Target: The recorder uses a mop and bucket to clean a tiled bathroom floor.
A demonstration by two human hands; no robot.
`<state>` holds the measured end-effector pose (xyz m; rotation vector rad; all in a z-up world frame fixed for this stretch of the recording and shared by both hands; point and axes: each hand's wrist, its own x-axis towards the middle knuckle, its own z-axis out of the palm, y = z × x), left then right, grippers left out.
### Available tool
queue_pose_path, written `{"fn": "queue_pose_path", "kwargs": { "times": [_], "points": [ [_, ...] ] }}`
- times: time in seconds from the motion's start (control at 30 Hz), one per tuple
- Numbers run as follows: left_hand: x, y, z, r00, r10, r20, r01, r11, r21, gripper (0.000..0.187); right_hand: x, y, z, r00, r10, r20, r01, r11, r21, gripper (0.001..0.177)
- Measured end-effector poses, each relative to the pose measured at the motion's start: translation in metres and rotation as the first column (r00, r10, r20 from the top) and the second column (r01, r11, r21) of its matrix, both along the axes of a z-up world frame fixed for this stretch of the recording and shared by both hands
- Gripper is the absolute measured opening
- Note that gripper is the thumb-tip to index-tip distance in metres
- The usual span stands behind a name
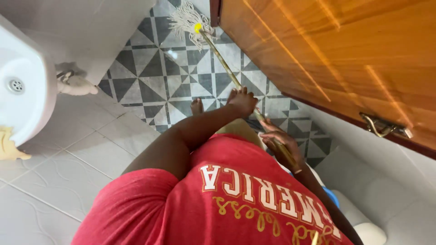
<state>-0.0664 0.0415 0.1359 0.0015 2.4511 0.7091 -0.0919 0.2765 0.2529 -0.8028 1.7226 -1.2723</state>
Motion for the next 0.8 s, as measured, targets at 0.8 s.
{"fn": "queue_pose_path", "kwargs": {
  "times": [0.8],
  "points": [
    [-0.045, -0.261, -0.206, 0.012, 0.27, 0.963, -0.559, -0.796, 0.231, 0.032, -0.049, -0.286, 0.004, 0.941, 0.189, -0.28, -0.258, 0.937, -0.235, 0.008]
  ]
}}
